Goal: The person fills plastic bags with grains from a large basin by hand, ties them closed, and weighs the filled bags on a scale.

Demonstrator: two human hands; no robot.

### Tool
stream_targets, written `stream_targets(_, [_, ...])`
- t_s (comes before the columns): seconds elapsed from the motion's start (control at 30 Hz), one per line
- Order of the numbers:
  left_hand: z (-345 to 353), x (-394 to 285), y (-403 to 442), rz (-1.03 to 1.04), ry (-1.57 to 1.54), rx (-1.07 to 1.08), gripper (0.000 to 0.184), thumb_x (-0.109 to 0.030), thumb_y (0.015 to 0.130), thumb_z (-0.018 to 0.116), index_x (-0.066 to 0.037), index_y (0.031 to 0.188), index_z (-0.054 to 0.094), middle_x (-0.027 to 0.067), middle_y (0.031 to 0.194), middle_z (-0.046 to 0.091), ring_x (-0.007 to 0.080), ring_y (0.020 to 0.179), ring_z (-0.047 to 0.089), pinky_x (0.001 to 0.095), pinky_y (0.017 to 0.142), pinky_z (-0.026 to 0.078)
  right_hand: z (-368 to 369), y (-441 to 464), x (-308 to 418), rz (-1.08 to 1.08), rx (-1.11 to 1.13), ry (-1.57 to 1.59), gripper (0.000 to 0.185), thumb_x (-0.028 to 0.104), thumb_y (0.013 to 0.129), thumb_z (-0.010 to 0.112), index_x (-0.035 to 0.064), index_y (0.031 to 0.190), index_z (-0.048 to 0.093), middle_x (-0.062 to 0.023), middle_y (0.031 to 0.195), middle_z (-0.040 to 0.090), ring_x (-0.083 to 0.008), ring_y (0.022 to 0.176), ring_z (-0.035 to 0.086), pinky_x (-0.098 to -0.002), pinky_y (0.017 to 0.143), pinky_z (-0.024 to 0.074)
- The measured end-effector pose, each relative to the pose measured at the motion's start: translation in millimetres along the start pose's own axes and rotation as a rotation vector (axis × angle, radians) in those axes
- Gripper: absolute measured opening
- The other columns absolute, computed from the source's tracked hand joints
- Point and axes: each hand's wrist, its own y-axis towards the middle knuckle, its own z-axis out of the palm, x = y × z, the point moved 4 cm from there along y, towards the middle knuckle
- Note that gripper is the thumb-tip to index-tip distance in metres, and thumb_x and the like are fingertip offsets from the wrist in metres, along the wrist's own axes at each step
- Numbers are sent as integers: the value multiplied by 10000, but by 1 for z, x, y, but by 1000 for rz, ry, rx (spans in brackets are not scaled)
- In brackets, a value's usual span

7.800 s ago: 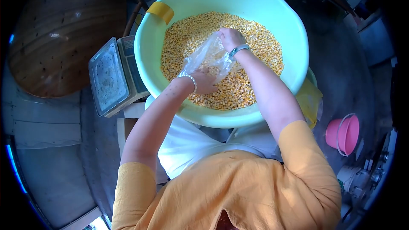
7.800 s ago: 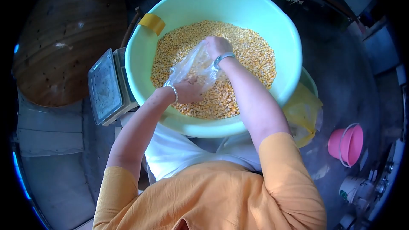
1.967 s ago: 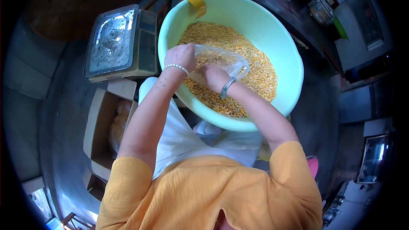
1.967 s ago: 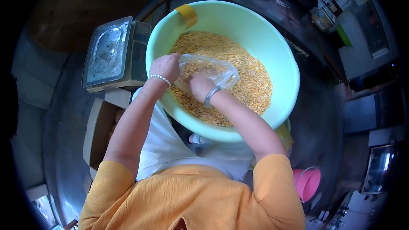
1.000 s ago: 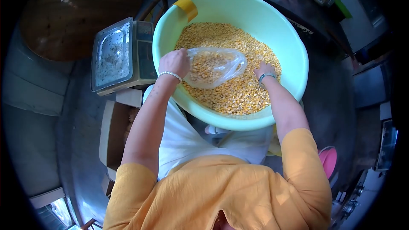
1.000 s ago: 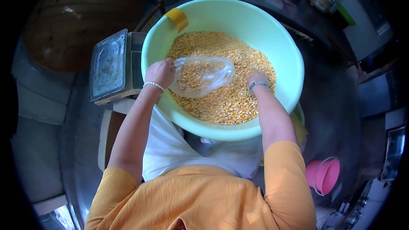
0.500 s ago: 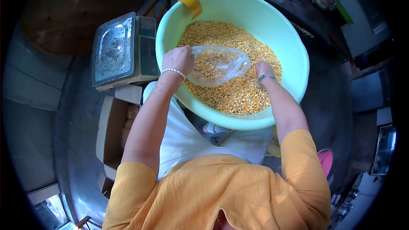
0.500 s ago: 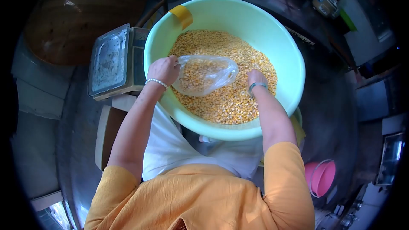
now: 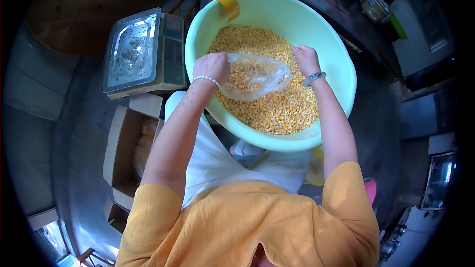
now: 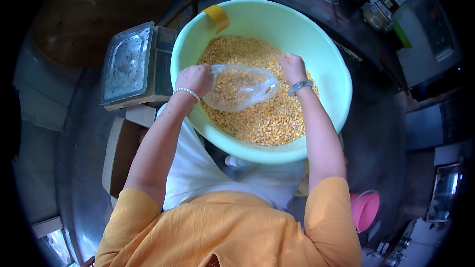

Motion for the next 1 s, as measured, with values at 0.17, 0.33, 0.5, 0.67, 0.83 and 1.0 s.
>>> stream_targets(0.17, [0,1,0,0,-8,-28,170,-122,787,497,-48,858,633,142,848,656,299,819,629,390,746,493,80,-25,79,-39,421,-119,300,293,829,585,1,841,652,-159,711,634,-247,642,592,-349,642,469])
stream_targets(0.33, [0,3,-1,13,-32,-49,161,-104,767,502,-46,844,631,143,834,656,292,807,634,387,733,498,135,-25,48,64,415,-241,323,308,829,562,-1,849,655,-207,808,639,-327,745,617,-388,699,479])
stream_targets(0.5, [1,4,0,29,-43,-71,156,-97,756,508,-44,831,635,143,821,658,289,799,637,386,727,500,141,-17,24,116,311,-400,368,334,818,549,-12,878,659,-240,893,630,-375,860,608,-418,787,476])
stream_targets(0.67, [0,4,0,19,-37,-46,162,-95,757,507,-42,838,637,147,832,658,290,812,636,388,734,498,140,-15,24,148,379,-410,374,349,805,549,4,892,664,-241,910,628,-374,869,607,-413,810,472])
stream_targets(0.83, [-2,3,-1,4,-47,-45,180,-148,801,486,-61,859,632,154,832,649,309,821,621,409,754,480,109,-24,36,36,382,-330,270,254,837,514,56,942,664,-207,920,638,-359,846,610,-416,791,478])
stream_targets(1.0, [0,4,-1,2,-32,-40,185,-151,805,482,-63,867,632,155,837,647,316,828,617,408,759,477,93,-59,44,-382,453,-511,293,116,800,529,110,1078,621,-161,923,641,-326,857,616,-417,765,488])
